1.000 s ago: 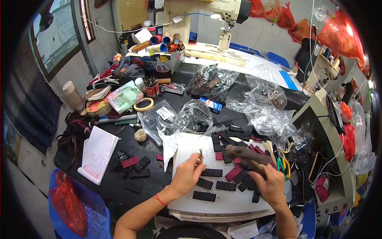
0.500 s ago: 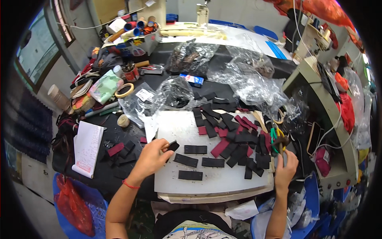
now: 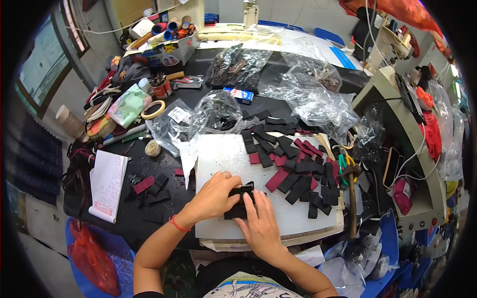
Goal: The person uses a hammer to strike small rectangular pieces of black and maroon material on a white cutting board. They repeatedly pick up individual pieces, position them, and hit them with the hammer before moving them aside or continuing the process.
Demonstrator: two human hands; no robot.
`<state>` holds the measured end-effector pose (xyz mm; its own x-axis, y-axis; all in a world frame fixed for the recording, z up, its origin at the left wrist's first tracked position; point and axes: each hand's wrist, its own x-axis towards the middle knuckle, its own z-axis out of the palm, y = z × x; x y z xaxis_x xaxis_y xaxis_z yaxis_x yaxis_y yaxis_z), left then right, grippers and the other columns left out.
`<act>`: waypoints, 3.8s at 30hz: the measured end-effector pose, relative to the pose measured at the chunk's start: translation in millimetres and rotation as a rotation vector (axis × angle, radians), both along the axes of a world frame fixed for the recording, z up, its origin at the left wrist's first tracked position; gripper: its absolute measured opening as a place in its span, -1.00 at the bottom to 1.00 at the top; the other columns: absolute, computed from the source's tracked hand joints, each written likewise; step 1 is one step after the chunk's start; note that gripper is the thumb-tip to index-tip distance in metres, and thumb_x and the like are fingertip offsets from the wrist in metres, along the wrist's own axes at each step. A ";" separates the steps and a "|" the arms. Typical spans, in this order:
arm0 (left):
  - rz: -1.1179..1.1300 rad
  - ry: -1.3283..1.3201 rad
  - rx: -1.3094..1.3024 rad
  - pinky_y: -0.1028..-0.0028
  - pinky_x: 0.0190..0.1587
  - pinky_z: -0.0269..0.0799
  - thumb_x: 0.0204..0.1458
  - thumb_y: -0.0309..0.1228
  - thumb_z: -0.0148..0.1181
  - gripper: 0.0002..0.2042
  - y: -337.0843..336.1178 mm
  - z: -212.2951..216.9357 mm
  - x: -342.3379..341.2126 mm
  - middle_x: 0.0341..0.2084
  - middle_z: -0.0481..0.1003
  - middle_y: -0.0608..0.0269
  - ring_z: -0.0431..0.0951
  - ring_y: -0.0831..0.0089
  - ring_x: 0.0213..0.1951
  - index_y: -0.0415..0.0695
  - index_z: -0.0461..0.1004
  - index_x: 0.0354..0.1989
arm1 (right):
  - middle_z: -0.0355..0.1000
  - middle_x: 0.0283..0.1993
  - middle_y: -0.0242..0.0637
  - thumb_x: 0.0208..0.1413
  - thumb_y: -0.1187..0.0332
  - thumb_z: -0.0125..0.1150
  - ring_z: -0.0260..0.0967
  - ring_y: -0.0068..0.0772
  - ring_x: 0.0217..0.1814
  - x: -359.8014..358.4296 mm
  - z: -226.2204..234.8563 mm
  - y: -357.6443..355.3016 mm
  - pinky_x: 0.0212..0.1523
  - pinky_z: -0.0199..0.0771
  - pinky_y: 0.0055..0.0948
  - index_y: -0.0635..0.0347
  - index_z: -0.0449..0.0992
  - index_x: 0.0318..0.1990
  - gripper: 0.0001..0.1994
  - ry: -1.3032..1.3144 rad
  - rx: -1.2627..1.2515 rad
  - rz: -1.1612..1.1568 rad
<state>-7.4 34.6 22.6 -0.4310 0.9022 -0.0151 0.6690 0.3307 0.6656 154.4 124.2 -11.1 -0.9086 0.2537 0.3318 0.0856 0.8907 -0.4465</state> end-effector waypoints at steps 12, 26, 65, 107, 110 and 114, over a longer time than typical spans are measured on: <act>0.995 0.301 0.267 0.29 -0.03 0.34 0.02 -0.35 0.26 -0.61 -159.2 -40.1 -18.1 -0.12 0.36 0.02 0.39 0.13 -0.08 -0.26 0.38 0.00 | -0.02 0.38 0.11 -0.02 0.04 0.29 -0.12 0.12 0.44 -122.3 9.0 -81.9 0.37 -0.07 -0.03 0.33 0.11 0.29 -0.19 0.283 -0.126 0.555; 0.705 0.639 0.170 0.29 -0.20 0.39 -0.08 -0.31 0.35 -0.56 -101.4 -15.1 -16.9 -0.27 0.40 0.08 0.45 0.15 -0.23 -0.18 0.42 -0.02 | 0.07 0.35 -0.01 0.02 -0.12 0.16 -0.06 0.06 0.42 -24.0 10.1 -27.4 0.38 -0.16 0.09 0.12 0.23 0.26 -0.28 0.162 -0.135 0.776; 0.231 0.643 0.014 0.19 -0.34 0.50 -0.04 -0.37 0.19 -0.61 97.2 -31.7 -162.7 0.17 0.33 0.30 0.59 0.07 -0.41 -0.05 0.41 0.02 | 0.00 0.34 -0.11 0.03 0.11 0.29 -0.13 0.11 0.42 -229.2 16.5 178.1 0.12 0.04 0.53 -0.28 0.32 0.21 -0.46 -0.823 -0.139 -0.075; 0.093 0.270 0.235 0.45 -0.50 0.48 -0.03 -0.36 0.26 -0.77 -55.5 -24.7 40.2 -0.12 0.56 0.33 0.60 0.33 -0.50 -0.04 0.55 -0.16 | 0.39 -0.16 -0.39 -0.08 0.31 0.36 0.33 -0.38 -0.08 -52.5 31.5 95.0 0.16 0.08 -0.07 0.14 0.47 -0.01 -0.58 0.197 0.318 0.220; 0.094 0.227 0.244 0.43 -0.50 0.48 0.00 -0.38 0.24 -0.81 -66.4 -18.0 48.4 -0.13 0.56 0.32 0.59 0.32 -0.51 -0.03 0.55 -0.19 | 0.43 -0.15 -0.38 -0.14 0.33 0.40 0.35 -0.36 -0.07 -31.6 43.7 85.4 0.14 0.13 -0.11 0.13 0.50 -0.04 -0.56 0.234 0.267 0.229; 0.175 0.233 0.406 0.38 -0.52 0.46 -0.01 -0.37 0.23 -0.77 -48.0 -19.1 27.7 -0.17 0.57 0.29 0.58 0.25 -0.50 -0.02 0.52 -0.14 | 0.44 -0.12 -0.36 -0.19 0.28 0.43 0.33 -0.33 -0.05 20.1 24.8 79.5 0.08 0.21 -0.13 0.13 0.53 -0.08 -0.57 0.048 0.198 0.368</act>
